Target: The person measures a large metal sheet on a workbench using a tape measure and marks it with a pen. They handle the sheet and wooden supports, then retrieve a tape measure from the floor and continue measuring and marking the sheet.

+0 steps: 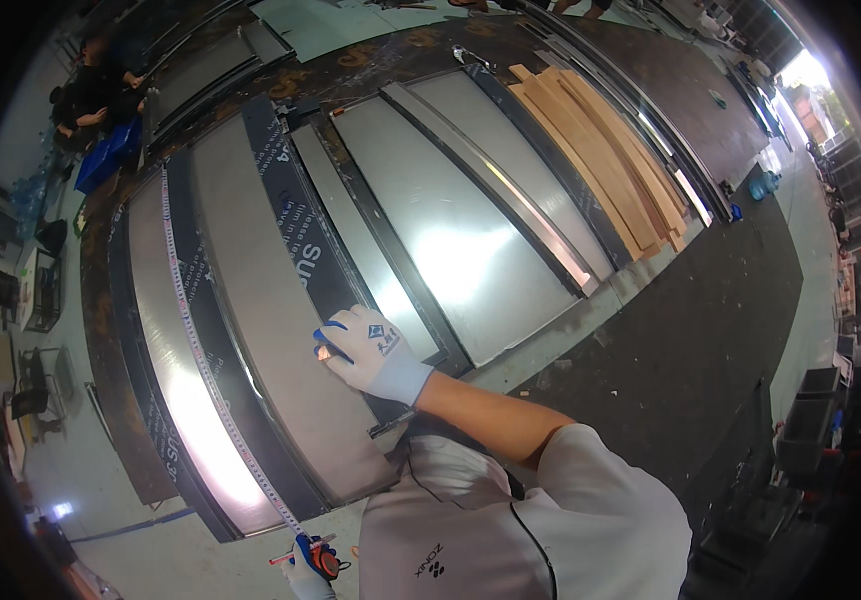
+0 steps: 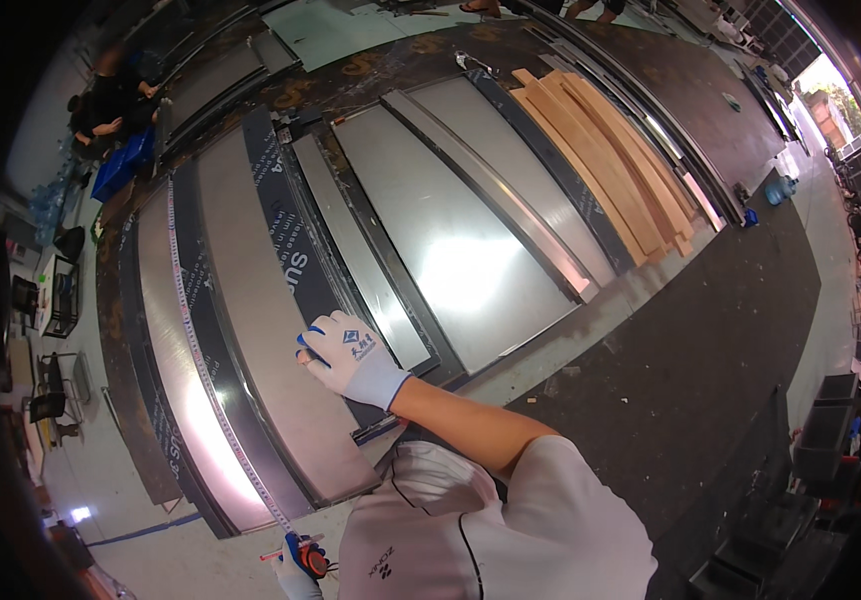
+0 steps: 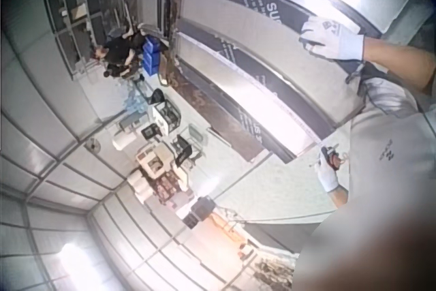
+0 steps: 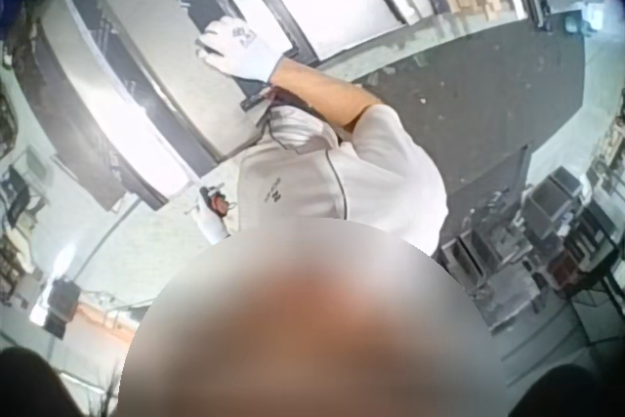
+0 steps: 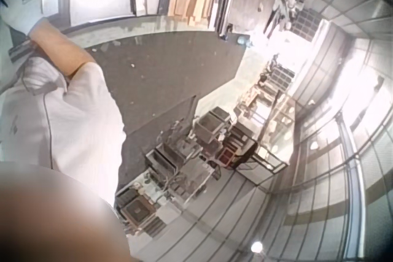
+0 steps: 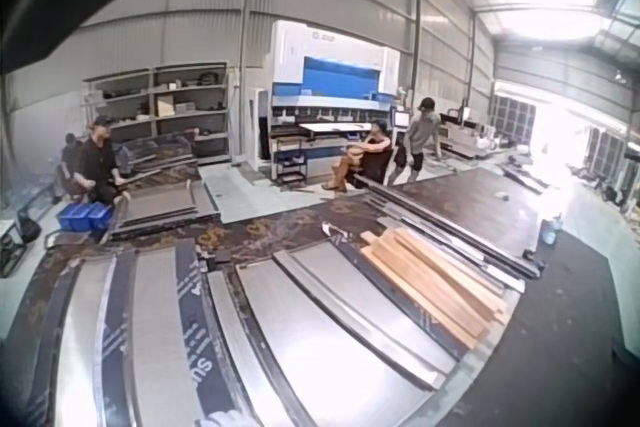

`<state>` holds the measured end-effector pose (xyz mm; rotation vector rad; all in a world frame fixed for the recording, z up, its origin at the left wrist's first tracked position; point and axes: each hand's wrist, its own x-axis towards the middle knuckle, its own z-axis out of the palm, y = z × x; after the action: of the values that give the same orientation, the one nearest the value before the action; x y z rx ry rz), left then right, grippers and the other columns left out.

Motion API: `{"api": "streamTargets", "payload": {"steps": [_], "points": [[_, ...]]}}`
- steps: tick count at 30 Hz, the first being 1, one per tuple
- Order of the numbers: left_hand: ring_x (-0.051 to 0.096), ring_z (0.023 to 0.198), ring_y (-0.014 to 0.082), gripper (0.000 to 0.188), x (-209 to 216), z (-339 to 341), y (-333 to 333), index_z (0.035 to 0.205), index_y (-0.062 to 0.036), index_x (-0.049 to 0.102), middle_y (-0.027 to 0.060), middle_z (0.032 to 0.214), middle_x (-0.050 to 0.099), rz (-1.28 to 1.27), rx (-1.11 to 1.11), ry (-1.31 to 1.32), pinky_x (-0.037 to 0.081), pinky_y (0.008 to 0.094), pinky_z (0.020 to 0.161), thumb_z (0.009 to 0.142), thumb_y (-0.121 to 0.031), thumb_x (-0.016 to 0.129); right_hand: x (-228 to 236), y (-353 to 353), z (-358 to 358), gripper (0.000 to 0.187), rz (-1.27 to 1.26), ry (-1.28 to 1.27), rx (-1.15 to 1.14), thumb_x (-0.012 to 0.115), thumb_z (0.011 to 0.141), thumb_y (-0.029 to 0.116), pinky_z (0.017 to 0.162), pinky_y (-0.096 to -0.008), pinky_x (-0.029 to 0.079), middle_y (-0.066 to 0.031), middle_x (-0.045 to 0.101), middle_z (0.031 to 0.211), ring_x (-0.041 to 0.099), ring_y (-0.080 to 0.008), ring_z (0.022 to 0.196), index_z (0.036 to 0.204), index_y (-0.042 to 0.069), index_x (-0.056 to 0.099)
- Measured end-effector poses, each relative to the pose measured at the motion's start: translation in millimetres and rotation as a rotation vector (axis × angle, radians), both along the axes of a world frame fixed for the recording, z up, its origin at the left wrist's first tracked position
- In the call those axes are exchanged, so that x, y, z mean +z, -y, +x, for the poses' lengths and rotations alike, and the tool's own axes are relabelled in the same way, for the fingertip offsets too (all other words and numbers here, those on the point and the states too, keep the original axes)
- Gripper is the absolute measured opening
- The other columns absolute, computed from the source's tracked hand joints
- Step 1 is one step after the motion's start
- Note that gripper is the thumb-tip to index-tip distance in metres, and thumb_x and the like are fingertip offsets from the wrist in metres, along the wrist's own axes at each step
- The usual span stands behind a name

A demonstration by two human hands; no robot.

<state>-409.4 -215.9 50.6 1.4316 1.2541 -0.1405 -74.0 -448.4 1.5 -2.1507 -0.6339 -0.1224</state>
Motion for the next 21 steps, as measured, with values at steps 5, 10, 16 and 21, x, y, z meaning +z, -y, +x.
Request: {"api": "streamTargets", "payload": {"steps": [5, 10, 16, 21], "points": [[0.057, 0.058, 0.0143, 0.041, -9, -5, -6, 0.103, 0.003, 0.073, 0.009, 0.076, 0.067, -0.074, 0.021, 0.024, 0.043, 0.0285, 0.051, 0.106, -0.037, 0.066, 0, 0, 0, 0.025, 0.011, 0.018, -0.003, 0.069, 0.094, 0.026, 0.087, -0.0447, 0.053, -0.0109, 0.067, 0.105, 0.063, -0.0316, 0.098, 0.11, 0.006, 0.071], [0.054, 0.056, 0.0133, 0.041, -9, -4, -3, 0.102, 0.0028, 0.073, 0.0085, 0.075, 0.066, -0.056, 0.037, 0.06, 0.04, 0.0279, 0.049, 0.107, -0.037, 0.064, 1, 0, 0, 0.024, 0.017, 0.022, -0.005, 0.069, 0.094, 0.025, 0.086, -0.045, 0.053, -0.0105, 0.068, 0.104, 0.063, -0.0314, 0.097, 0.109, 0.007, 0.071], [0.054, 0.055, 0.0133, 0.042, -11, -8, -2, 0.101, 0.0014, 0.073, 0.0072, 0.073, 0.066, 0.017, 0.027, 0.001, 0.041, 0.0278, 0.049, 0.107, -0.039, 0.064, 2, 0, 2, 0.022, 0.02, 0.031, 0.001, 0.069, 0.093, 0.024, 0.085, -0.045, 0.053, -0.0096, 0.068, 0.103, 0.063, -0.0311, 0.095, 0.107, 0.007, 0.071], [0.052, 0.052, 0.0132, 0.04, -29, -23, -9, 0.1, -0.0001, 0.073, 0.006, 0.071, 0.065, -0.103, 0.115, 0.036, 0.038, 0.0275, 0.047, 0.106, -0.039, 0.065, 3, 1, 2, 0.022, 0.022, 0.025, 0.008, 0.07, 0.092, 0.024, 0.085, -0.0446, 0.053, -0.0097, 0.067, 0.102, 0.064, -0.0309, 0.095, 0.107, 0.008, 0.071]]}}
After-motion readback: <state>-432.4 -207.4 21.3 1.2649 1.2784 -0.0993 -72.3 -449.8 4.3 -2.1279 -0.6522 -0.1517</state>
